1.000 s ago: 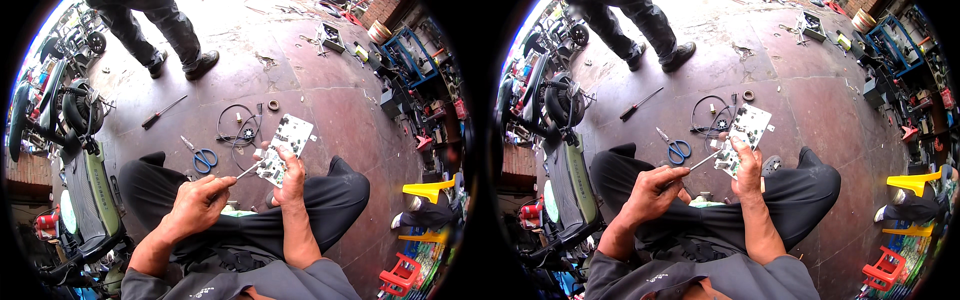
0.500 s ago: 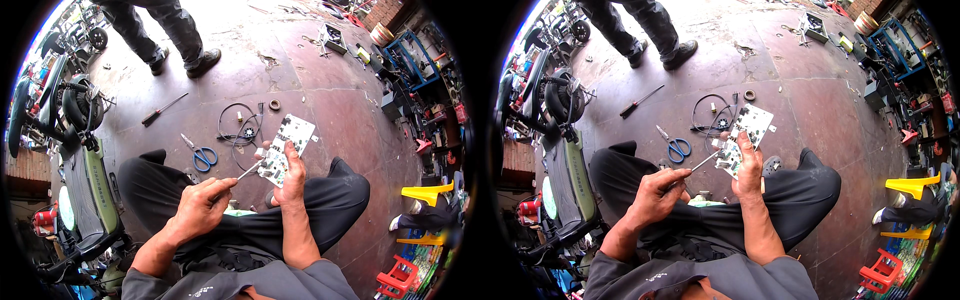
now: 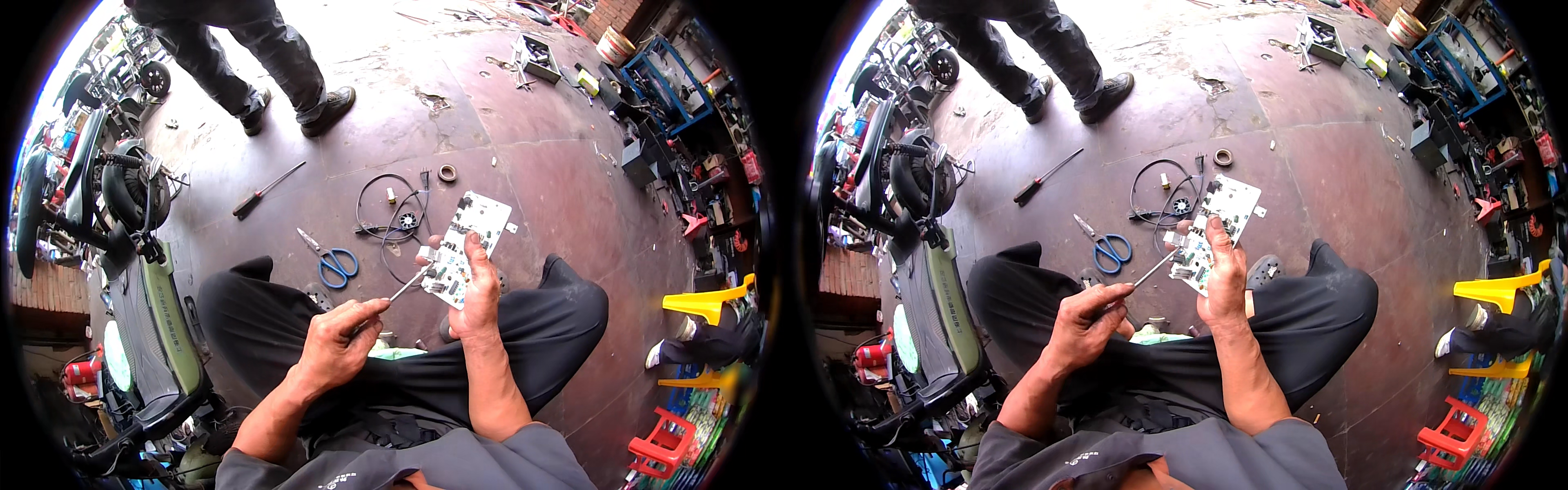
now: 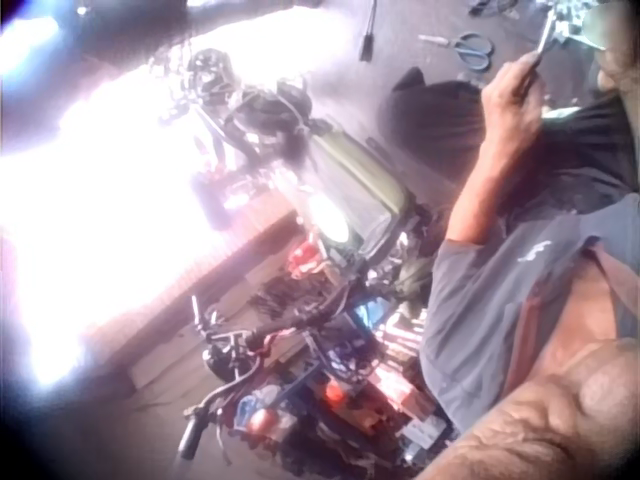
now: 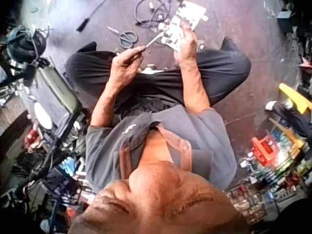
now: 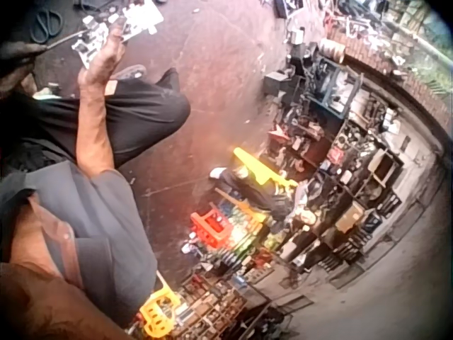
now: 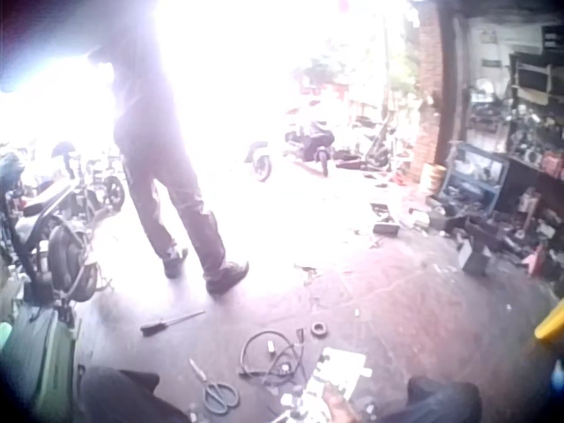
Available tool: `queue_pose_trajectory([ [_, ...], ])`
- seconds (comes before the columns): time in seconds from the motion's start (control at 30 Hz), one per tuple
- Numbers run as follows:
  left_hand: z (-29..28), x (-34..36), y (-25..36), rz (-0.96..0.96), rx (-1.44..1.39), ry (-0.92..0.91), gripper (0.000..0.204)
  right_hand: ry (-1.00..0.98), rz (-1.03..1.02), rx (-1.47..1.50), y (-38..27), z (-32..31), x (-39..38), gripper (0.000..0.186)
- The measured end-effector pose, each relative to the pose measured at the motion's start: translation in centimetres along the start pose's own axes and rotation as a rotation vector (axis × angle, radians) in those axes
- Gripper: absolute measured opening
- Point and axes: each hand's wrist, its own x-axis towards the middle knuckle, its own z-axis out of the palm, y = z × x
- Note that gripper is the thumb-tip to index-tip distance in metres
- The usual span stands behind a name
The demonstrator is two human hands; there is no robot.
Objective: The person uses a screwdriver to disassemble or adjust components on a circuit board while sitting in a garage.
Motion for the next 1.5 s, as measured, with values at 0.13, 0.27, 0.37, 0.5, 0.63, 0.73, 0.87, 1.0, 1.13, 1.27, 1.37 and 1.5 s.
queue_pose_trajectory([
  [0.13,0.6,0.1,-0.1,0.105,0.212,0.02,0.033,0.027,-0.018,-0.052,0.2,0.0,0.0,0.038],
  [0.27,2.1,0.0,0.6,0.264,0.578,0.066,0.036,0.045,-0.075,-0.153,0.6,-0.2,0.1,0.032],
  [0.37,2.9,-0.2,0.2,-0.087,0.021,0.081,0.028,0.08,-0.104,-0.16,0.6,0.0,-0.2,0.028],
  [0.5,4.6,-0.2,-0.1,0.094,0.204,0.185,0.03,0.088,-0.19,-0.224,0.7,0.2,-0.1,0.026],
  [0.63,4.1,-0.4,-0.9,-0.011,0.103,0.126,0.034,0.095,-0.227,-0.289,0.9,0.2,0.2,0.025],
  [0.73,3.4,0.4,0.0,-0.294,-0.434,0.099,0.029,0.09,-0.294,-0.328,0.7,0.3,-0.2,0.025],
  [0.87,5.8,-0.6,-0.3,-0.372,-0.731,0.187,0.029,0.094,-0.337,-0.306,0.7,0.6,-0.1,0.025],
  [1.0,6.0,-0.7,-0.5,-0.324,-0.582,0.191,0.029,0.077,-0.33,-0.31,0.9,0.1,0.0,0.028],
  [1.13,6.6,-0.4,0.4,-0.239,-0.434,0.24,0.031,0.059,-0.363,-0.427,0.6,-0.1,0.0,0.029],
  [1.27,4.6,0.5,1.9,-0.544,-0.88,0.158,0.031,0.033,-0.459,-0.485,-0.1,0.0,-0.2,0.029],
  [1.37,6.3,-0.6,0.8,-0.271,-0.456,0.252,0.028,0.011,-0.444,-0.457,0.4,0.2,-0.2,0.029],
  [1.5,7.3,-1.0,0.0,-0.314,-0.673,0.237,0.031,0.034,-0.42,-0.392,-0.2,0.5,-0.4,0.03],
])
